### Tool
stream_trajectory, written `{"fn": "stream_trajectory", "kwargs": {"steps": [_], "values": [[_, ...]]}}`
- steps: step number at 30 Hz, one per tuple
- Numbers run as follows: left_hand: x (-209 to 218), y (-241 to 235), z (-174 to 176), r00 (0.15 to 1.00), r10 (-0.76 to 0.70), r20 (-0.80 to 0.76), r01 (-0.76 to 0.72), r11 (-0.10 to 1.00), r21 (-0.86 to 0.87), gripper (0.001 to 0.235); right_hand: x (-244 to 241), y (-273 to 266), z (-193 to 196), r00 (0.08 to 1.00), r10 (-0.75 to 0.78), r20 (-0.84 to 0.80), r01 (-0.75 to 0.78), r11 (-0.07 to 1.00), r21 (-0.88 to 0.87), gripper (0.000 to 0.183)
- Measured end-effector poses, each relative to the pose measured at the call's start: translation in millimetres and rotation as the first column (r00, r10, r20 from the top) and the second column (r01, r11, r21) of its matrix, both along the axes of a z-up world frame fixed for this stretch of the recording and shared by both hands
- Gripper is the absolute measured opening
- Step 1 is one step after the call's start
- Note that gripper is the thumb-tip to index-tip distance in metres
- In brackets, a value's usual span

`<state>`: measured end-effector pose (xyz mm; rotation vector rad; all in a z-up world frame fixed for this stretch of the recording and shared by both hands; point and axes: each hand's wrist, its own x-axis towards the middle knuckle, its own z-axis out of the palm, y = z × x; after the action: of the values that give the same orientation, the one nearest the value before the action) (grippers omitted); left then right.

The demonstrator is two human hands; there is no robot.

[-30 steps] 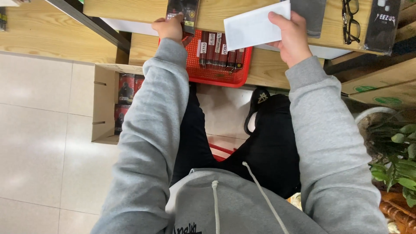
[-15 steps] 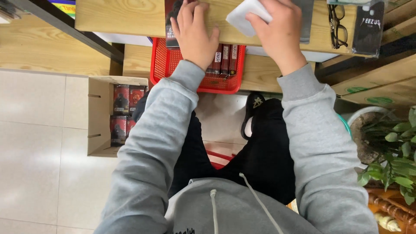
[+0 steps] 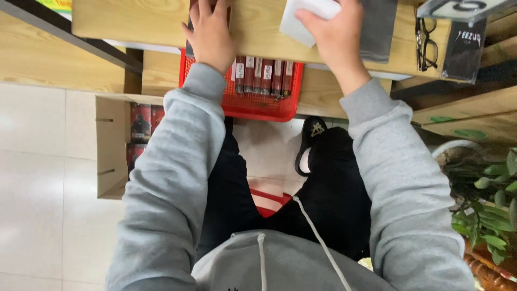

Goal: The person wipes a red product box with a gray cloth, then opens it and removes a white paper sleeve containing a black phone case. They inspect the case, remove it from the sleeve, and place the sleeve on the table. The person repeats the process with a second identical phone case, inspecting both cases and handling the packaging materials.

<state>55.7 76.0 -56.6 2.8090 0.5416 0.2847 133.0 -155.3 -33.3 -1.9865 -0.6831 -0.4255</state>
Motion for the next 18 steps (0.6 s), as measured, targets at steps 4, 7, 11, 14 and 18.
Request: {"fn": "stream_trajectory", "kwargs": {"steps": [4, 7, 11, 14, 18], "values": [[9, -12, 7, 0.982, -0.121, 0.143, 0.144, 0.976, -0.161, 0.063, 2, 2, -32, 0.89, -0.07, -0.45, 0.062, 0.998, -0.034, 0.029], [5, -48, 10, 0.867, -0.26, 0.425, 0.453, 0.769, -0.452, 0.049, -3, 1, -15, 0.905, 0.054, -0.422, -0.051, 0.999, 0.017, 0.032], [8, -76, 17, 0.695, -0.221, 0.684, 0.675, 0.528, -0.516, 0.029, -10, 4, 1, 0.901, 0.308, -0.304, -0.235, 0.938, 0.253, 0.037], [17, -85, 11, 0.73, -0.129, 0.672, 0.621, 0.536, -0.572, 0.028, -8, 7, 0, 0.896, 0.165, -0.413, -0.151, 0.986, 0.068, 0.027], [21, -83, -1, 0.763, -0.107, 0.638, 0.618, 0.413, -0.669, 0.035, -6, 6, -4, 0.884, 0.008, -0.468, -0.111, 0.975, -0.192, 0.036]]}}
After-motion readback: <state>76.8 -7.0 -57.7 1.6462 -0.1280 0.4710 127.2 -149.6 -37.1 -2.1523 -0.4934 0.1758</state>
